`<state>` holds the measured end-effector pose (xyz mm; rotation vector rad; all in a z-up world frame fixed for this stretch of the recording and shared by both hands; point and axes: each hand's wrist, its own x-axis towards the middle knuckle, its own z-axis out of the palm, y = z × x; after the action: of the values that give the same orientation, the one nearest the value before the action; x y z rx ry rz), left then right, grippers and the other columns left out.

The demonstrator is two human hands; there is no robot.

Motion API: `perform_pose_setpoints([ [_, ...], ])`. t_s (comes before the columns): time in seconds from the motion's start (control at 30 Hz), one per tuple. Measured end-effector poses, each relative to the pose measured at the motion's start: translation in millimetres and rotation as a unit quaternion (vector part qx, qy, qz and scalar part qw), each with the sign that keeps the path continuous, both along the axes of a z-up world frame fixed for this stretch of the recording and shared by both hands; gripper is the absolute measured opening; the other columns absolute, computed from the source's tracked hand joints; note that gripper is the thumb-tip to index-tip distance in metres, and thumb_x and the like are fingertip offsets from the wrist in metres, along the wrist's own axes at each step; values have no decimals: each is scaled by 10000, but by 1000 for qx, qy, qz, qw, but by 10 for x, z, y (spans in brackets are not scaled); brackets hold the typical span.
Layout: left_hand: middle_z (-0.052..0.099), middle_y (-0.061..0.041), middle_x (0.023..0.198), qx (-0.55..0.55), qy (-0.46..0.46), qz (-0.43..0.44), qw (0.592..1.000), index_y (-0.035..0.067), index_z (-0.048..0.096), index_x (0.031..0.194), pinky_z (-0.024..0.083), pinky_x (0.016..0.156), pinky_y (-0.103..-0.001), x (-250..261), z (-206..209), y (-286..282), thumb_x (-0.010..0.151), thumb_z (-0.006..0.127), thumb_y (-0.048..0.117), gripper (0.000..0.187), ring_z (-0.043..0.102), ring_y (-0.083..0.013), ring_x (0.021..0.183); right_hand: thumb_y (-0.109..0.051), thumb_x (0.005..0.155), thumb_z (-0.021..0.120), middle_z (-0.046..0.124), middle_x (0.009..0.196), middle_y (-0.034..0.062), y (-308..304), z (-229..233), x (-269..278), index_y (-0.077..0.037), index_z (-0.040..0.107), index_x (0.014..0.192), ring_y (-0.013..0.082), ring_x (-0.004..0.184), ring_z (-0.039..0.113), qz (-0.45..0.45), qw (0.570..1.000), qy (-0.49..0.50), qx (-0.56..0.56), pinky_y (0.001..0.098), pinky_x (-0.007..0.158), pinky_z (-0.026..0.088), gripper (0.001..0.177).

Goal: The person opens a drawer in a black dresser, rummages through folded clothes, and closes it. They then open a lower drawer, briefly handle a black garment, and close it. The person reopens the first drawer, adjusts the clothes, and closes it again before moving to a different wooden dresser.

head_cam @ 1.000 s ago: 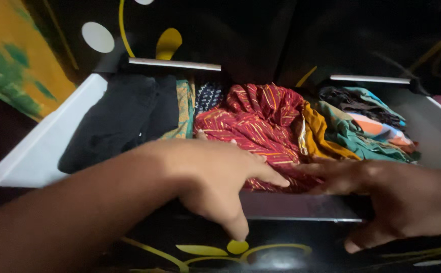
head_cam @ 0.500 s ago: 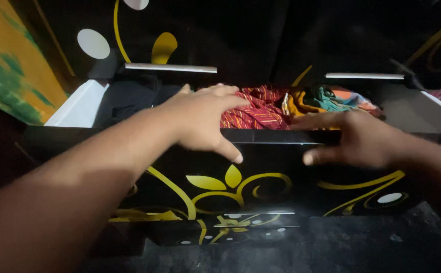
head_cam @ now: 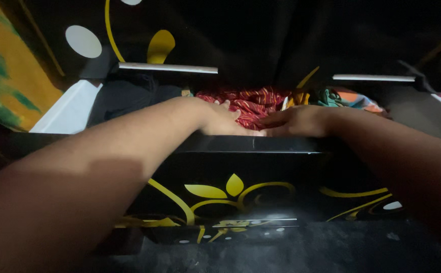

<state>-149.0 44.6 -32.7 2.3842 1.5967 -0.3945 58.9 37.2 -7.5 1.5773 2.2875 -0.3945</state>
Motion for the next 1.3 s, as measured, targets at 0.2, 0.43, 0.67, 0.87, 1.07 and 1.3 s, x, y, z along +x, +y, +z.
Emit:
perform_pose_setpoints([
  [0.2,453,-127,1612,14,-63,-47,997,240,534,1525,304,1221,-534,-63,123,-155,715,213,929,1111,378,-348,1511,-756,880,368,447,1604,56,-28,16,-22,-307,459,1536,289,1508,377,-44,998,35,8,550,1255,264,800],
  [0.43,480,-81,1541,-36,-136,-39,989,250,488,1490,394,1149,-475,-322,328,-819,673,630,755,971,458,-288,1419,-738,850,492,724,1339,68,-330,98,410,-239,633,1399,252,1312,641,-116,979,141,89,505,1139,466,755],
  [0.67,674,-26,1274,281,-137,-109,944,198,650,1322,438,976,-552,-449,211,-1262,740,722,708,778,566,-267,1265,-448,811,792,745,1255,-18,-724,-22,783,-262,720,1291,182,1243,705,-71,973,158,150,444,1058,551,520],
  [0.87,757,-7,861,391,-163,-161,891,167,746,1093,547,764,-472,-511,130,-1280,836,606,701,609,710,-259,934,-350,751,860,821,1157,-48,-907,-99,701,-287,742,1259,166,993,789,-128,963,142,192,366,880,641,526],
  [1.07,708,-5,712,464,-163,-203,847,140,730,919,541,566,-416,-545,107,-1247,877,610,671,545,719,-234,736,-340,759,832,816,1142,-45,-982,-143,646,-253,764,1191,153,1018,809,-67,946,172,268,353,910,623,447],
  [1.3,691,-10,641,455,-162,-205,851,166,736,941,518,466,-417,-564,70,-1196,881,607,656,510,692,-244,556,-314,776,814,789,1174,-36,-1168,-159,513,-233,764,1184,163,1069,771,-66,923,180,334,341,906,637,419],
])
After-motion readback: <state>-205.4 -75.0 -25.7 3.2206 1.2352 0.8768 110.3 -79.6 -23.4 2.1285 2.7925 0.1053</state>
